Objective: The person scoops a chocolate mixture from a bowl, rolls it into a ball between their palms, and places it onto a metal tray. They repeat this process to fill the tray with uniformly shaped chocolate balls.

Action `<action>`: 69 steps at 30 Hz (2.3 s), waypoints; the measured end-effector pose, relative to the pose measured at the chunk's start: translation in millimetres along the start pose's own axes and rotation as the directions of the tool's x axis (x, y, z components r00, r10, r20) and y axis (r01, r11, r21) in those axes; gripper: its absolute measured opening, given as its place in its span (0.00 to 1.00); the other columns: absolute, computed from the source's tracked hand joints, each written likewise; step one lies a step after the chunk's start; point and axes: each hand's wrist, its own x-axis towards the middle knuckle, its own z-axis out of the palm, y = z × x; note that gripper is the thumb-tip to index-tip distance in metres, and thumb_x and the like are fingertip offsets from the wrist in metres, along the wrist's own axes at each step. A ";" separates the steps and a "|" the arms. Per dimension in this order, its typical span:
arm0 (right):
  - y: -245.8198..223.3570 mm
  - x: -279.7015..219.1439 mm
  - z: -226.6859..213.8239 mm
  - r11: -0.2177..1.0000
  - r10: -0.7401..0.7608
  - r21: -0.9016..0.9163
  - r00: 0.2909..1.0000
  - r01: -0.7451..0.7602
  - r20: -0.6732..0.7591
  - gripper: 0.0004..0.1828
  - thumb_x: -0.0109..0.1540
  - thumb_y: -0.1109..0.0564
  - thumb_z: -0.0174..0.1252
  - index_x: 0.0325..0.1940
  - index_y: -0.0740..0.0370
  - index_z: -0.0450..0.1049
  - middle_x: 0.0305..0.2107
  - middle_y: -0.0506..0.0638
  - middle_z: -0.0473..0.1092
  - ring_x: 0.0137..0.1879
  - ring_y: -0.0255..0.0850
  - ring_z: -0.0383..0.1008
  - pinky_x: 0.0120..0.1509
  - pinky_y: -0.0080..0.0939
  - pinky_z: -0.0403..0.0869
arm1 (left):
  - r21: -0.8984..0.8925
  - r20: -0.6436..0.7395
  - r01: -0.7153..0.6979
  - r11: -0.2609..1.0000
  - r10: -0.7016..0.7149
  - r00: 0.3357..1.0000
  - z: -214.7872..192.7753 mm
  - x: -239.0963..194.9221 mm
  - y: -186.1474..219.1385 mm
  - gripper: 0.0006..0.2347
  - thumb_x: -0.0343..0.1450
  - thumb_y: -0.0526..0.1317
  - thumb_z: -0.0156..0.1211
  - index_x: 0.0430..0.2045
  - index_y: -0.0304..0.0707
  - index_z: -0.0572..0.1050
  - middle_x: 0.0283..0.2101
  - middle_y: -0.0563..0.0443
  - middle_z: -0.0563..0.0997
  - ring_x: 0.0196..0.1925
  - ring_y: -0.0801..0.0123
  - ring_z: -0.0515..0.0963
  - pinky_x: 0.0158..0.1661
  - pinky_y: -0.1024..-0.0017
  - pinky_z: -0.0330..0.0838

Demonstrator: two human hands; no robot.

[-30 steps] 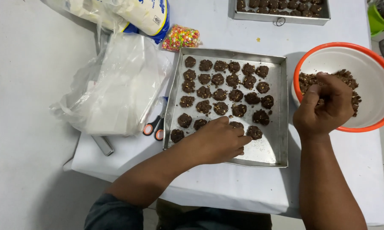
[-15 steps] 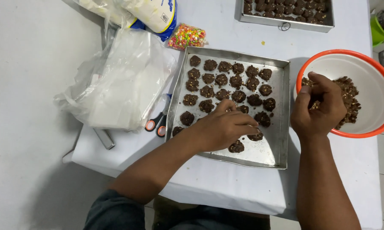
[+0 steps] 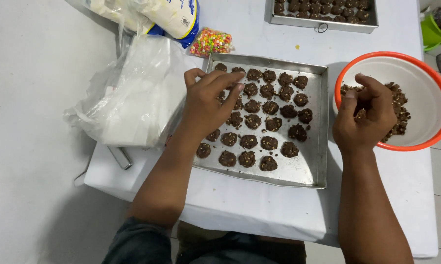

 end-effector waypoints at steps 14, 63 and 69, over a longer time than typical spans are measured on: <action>-22.2 6.0 11.8 0.975 -0.184 -0.039 0.895 0.218 0.407 0.07 0.65 0.63 0.69 0.47 0.61 0.85 0.26 0.50 0.73 0.32 0.47 0.75 0.38 0.43 0.74 | -0.076 0.040 0.046 0.996 -0.043 0.998 6.8 -2.9 -10.0 0.06 0.72 0.35 0.66 0.42 0.44 0.82 0.31 0.56 0.83 0.34 0.69 0.84 0.52 0.60 0.56; -53.6 -2.0 -0.2 0.823 0.163 -0.449 0.613 0.347 0.773 0.09 0.65 0.46 0.60 0.47 0.42 0.81 0.38 0.42 0.76 0.54 0.44 0.80 0.35 0.49 0.81 | -0.143 0.144 0.009 0.990 0.012 0.990 16.2 -10.2 -6.5 0.04 0.73 0.38 0.65 0.39 0.46 0.82 0.36 0.58 0.84 0.38 0.71 0.84 0.52 0.61 0.56; -71.4 8.7 39.6 0.883 0.164 -0.339 0.464 0.324 0.871 0.08 0.59 0.47 0.64 0.42 0.43 0.83 0.29 0.42 0.74 0.44 0.45 0.79 0.36 0.48 0.80 | -0.123 0.138 0.003 0.992 0.014 0.990 15.6 -8.0 -6.7 0.04 0.74 0.39 0.64 0.39 0.45 0.82 0.36 0.57 0.84 0.38 0.70 0.84 0.52 0.63 0.56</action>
